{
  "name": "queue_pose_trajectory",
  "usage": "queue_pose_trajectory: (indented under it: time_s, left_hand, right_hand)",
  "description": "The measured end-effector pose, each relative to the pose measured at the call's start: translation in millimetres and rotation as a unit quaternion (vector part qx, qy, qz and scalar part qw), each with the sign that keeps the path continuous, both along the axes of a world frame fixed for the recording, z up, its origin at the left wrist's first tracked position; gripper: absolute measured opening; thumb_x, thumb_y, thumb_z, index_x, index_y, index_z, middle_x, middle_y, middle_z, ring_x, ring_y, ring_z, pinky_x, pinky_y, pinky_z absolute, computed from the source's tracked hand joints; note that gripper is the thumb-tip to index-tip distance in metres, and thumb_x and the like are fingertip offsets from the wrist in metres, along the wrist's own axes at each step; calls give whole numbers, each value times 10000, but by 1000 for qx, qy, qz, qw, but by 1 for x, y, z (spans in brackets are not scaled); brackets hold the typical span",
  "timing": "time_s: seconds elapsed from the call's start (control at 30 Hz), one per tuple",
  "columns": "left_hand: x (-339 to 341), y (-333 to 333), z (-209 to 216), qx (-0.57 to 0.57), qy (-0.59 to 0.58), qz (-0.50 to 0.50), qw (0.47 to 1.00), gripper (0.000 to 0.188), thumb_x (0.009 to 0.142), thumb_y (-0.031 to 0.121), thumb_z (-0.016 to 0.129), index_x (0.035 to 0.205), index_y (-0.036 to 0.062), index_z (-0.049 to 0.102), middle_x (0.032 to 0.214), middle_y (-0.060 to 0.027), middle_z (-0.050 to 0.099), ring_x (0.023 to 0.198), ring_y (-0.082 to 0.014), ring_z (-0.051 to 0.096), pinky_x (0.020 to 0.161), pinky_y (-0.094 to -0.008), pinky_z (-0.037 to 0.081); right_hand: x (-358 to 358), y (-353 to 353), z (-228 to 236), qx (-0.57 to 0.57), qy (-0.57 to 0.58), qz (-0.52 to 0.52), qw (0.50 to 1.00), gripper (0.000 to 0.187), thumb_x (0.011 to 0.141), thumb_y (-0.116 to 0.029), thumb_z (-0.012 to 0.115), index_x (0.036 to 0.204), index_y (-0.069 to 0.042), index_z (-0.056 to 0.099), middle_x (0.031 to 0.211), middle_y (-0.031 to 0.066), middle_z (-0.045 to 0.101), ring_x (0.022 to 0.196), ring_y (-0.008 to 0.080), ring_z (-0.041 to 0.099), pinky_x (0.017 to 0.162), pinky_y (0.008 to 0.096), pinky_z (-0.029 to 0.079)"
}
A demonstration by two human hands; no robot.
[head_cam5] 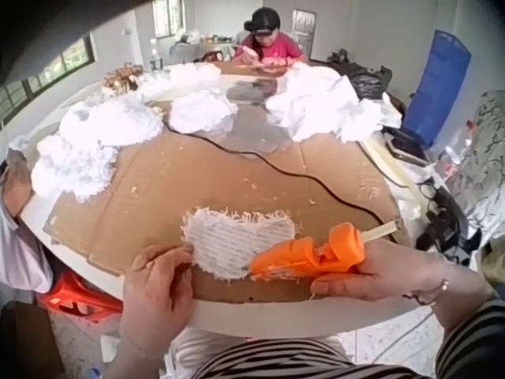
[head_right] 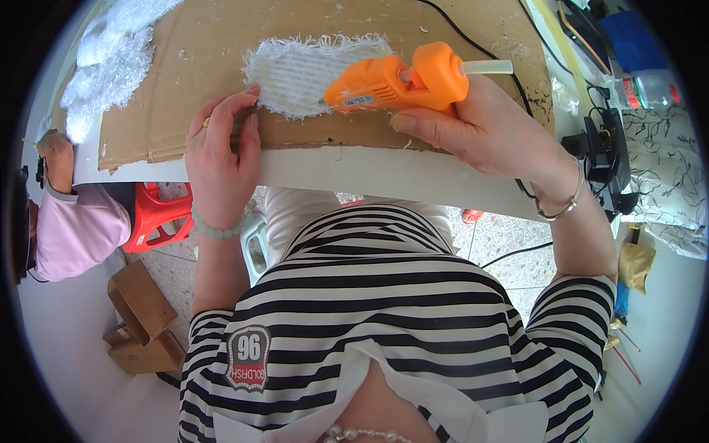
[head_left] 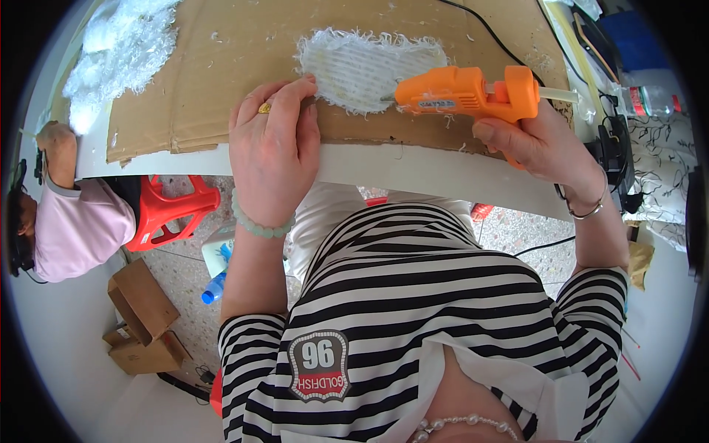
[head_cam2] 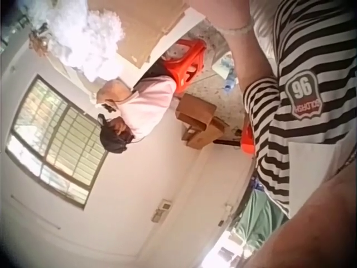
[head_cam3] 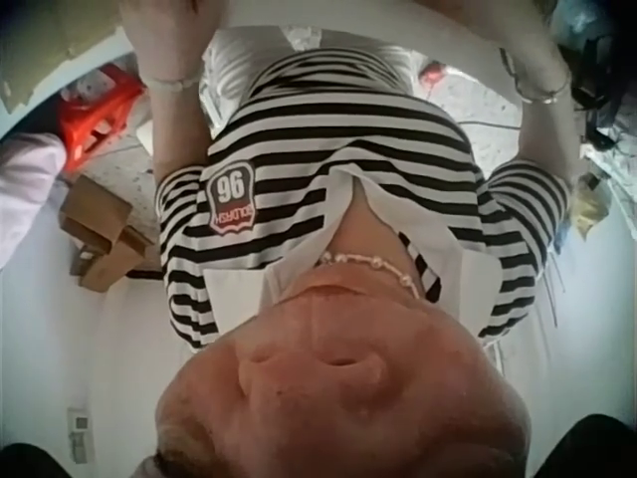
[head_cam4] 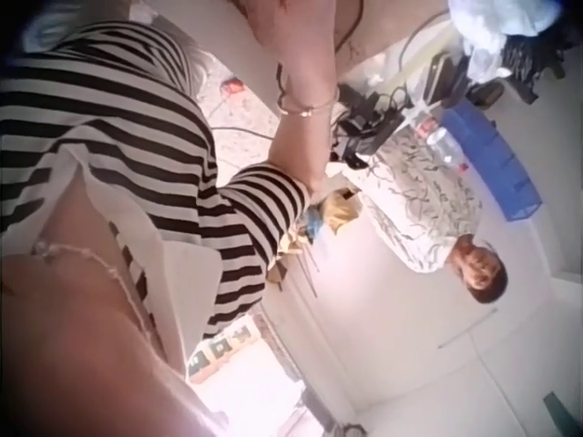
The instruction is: Gluing white fluffy material onto a piece of fabric using a hot glue gun.
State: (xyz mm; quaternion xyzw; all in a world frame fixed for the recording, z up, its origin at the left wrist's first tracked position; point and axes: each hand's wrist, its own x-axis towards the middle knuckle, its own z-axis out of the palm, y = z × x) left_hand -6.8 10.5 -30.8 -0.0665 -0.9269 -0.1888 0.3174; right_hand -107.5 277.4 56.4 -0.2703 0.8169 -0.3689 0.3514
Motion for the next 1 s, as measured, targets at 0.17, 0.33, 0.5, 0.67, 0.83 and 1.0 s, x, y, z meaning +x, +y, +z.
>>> queue_pose_trajectory:
  time_s: [0.17, 0.33, 0.5, 0.67, 0.83, 1.0]
  left_hand:
    - [-1, 0, -3, 18, 11, 7, 1000, 207, 799, 16, 621, 997, 76, 611, 911, -50, 704, 932, -269, 631, 864, -402, 444]
    - [0, 0, -2, 19, 11, 8, 1000, 212, 797, 15, 622, 1000, 76, 598, 934, -45, 705, 930, -267, 632, 871, -401, 443]
    - [0, 0, 0, 17, 0, 2, 1000, 235, 797, 11, 620, 1018, 76, 578, 952, -45, 706, 923, -276, 635, 882, -402, 438]
    - [1, -1, -2, 9, 1, -1, 1000, 255, 793, 8, 618, 1032, 79, 567, 987, -41, 703, 923, -277, 639, 883, -406, 436]
    - [0, -1, -1, 10, -4, -6, 1000, 253, 791, 6, 619, 1029, 77, 568, 1008, -41, 700, 932, -276, 636, 881, -408, 435]
    - [0, -2, -4, 10, -1, -8, 1000, 253, 788, 8, 625, 1025, 77, 571, 1015, -42, 700, 940, -276, 633, 879, -406, 432]
  right_hand:
    - [3, 3, -3, -2, 42, -2, 999, 256, 935, -234, 623, 1093, -46, 550, 680, -63, 488, 561, 24, 410, 507, 187, 339]
    - [6, 4, -11, -4, 69, 16, 997, 240, 927, -227, 633, 1071, -52, 557, 703, -57, 502, 576, 25, 437, 525, 182, 359]
    - [8, 3, -14, 3, 53, 0, 999, 222, 919, -212, 642, 1050, -54, 558, 729, -51, 514, 586, 28, 446, 535, 189, 371]
    - [6, 8, -20, -39, 127, 32, 991, 213, 920, -204, 638, 1045, -51, 557, 731, -50, 511, 586, 30, 441, 539, 196, 372]
    - [4, 16, -22, -51, 172, 38, 983, 209, 920, -197, 634, 1036, -44, 553, 688, -55, 491, 566, 28, 424, 524, 194, 361]
    - [5, 19, -18, -27, 147, 0, 989, 190, 927, -182, 616, 1029, -36, 550, 650, -63, 472, 544, 24, 412, 497, 192, 340]
